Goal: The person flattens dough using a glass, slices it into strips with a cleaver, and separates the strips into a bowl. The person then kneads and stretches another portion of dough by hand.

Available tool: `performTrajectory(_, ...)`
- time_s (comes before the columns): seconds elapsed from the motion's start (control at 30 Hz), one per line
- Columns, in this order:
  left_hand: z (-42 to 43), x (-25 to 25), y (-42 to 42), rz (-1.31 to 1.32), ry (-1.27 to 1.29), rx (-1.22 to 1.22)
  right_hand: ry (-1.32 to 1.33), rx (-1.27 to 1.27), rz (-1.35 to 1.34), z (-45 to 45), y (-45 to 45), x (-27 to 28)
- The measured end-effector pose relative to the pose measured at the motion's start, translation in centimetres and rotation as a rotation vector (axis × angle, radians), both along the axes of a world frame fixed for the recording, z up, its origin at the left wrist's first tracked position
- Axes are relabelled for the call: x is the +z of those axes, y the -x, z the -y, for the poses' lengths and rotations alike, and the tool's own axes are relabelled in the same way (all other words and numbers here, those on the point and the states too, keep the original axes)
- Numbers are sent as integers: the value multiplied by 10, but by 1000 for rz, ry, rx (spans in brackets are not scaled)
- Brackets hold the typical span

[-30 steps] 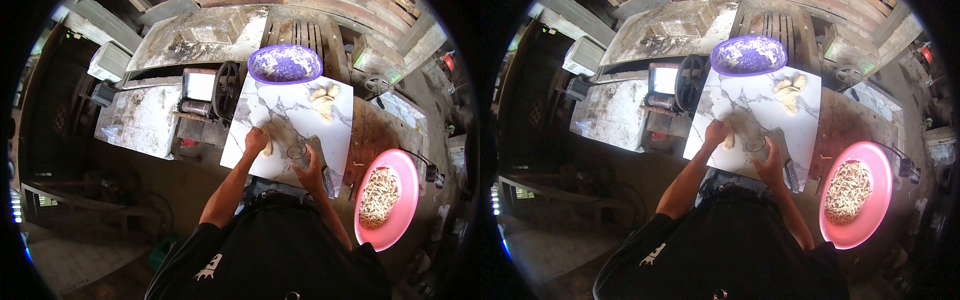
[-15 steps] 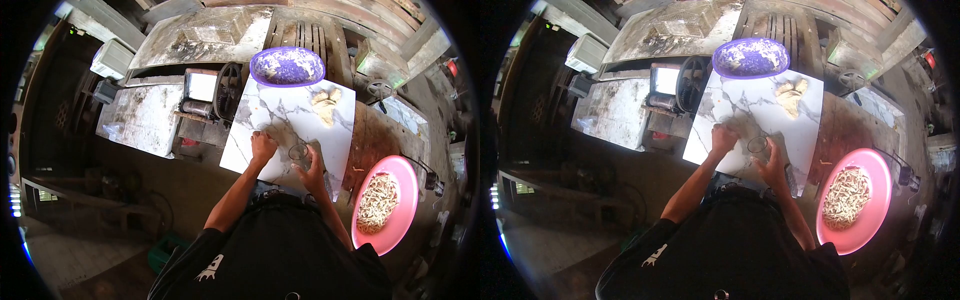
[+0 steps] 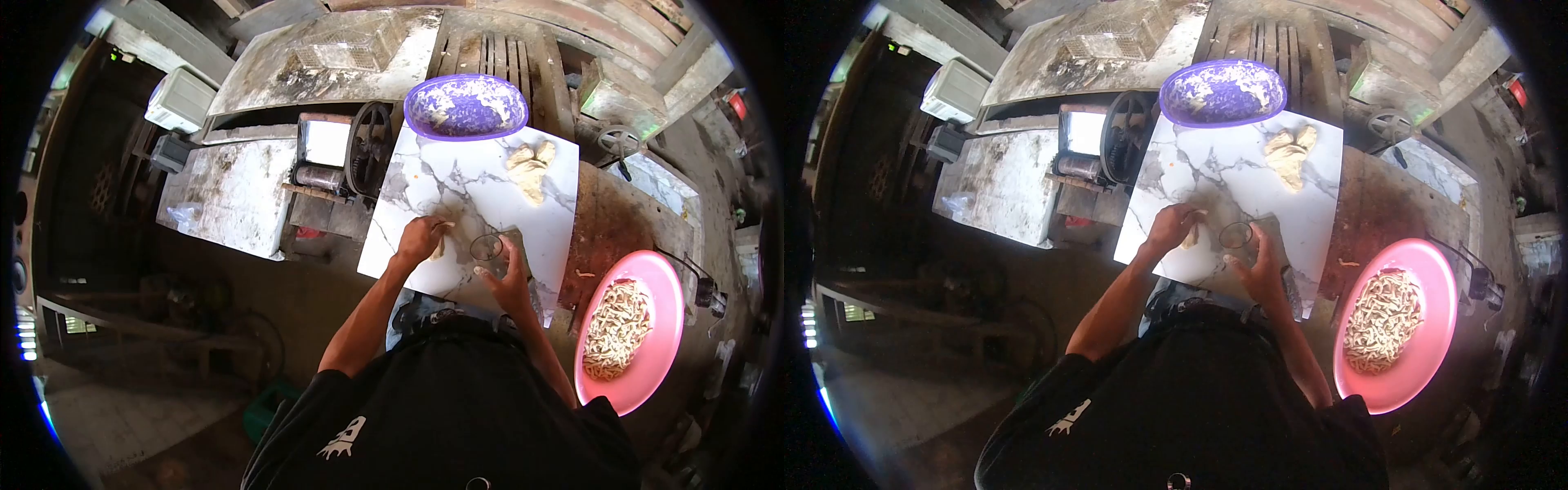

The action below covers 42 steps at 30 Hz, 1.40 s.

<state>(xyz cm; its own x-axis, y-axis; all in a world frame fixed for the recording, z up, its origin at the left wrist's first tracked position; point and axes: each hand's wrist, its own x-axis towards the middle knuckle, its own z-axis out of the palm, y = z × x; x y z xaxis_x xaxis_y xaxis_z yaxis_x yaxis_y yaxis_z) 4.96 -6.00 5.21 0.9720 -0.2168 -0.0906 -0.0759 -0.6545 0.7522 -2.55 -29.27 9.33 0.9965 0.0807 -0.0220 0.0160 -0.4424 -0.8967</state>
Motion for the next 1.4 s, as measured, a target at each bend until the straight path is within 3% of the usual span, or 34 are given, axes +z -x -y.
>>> performTrajectory(0.13,3,13,6,-44,-1,41,-49,-19,22,-1,1,-5)
performTrajectory(0.2,1,16,9,-208,334,115,-50,-23,12,-1,1,-2)
performTrajectory(0.23,2,13,8,-207,334,114,-52,-27,0,-2,1,0)
performTrajectory(0.3,4,8,5,-121,684,172,-66,-27,26,-2,2,-5)
performTrajectory(0.33,8,25,3,-119,686,173,-80,-25,50,-2,2,-7)
performTrajectory(0.4,14,54,2,-287,1053,380,-82,-22,45,-3,1,-7)
performTrajectory(0.5,14,2,-4,-165,1110,372,-83,-17,44,-4,0,-7)
performTrajectory(0.53,14,-7,0,-162,796,446,-81,-20,45,-4,0,-8)
performTrajectory(0.57,10,-16,5,-72,251,434,-78,-17,49,-4,1,-8)
performTrajectory(0.67,6,-11,15,-136,104,361,-26,-4,136,-4,0,-7)
performTrajectory(0.73,9,-22,23,291,-200,413,-83,-57,56,-5,3,-2)
performTrajectory(0.77,10,-27,23,289,-198,417,-79,-54,55,-5,2,-4)
performTrajectory(0.83,15,-23,25,404,-172,79,-128,-67,51,-3,-1,-8)
performTrajectory(0.87,16,-25,24,324,-159,-8,-125,-59,50,-1,-2,-10)
performTrajectory(0.9,19,-27,27,325,-156,0,-80,-78,59,0,-5,-9)
performTrajectory(0.97,25,-30,41,330,-434,-144,-29,-88,70,4,-12,-8)
performTrajectory(1.07,32,-20,53,226,-444,-93,81,-10,177,4,-30,-4)
performTrajectory(1.13,37,-25,56,183,-497,-71,234,171,309,-1,-46,8)
performTrajectory(1.4,46,-21,73,86,-468,42,619,516,258,-27,-95,-4)
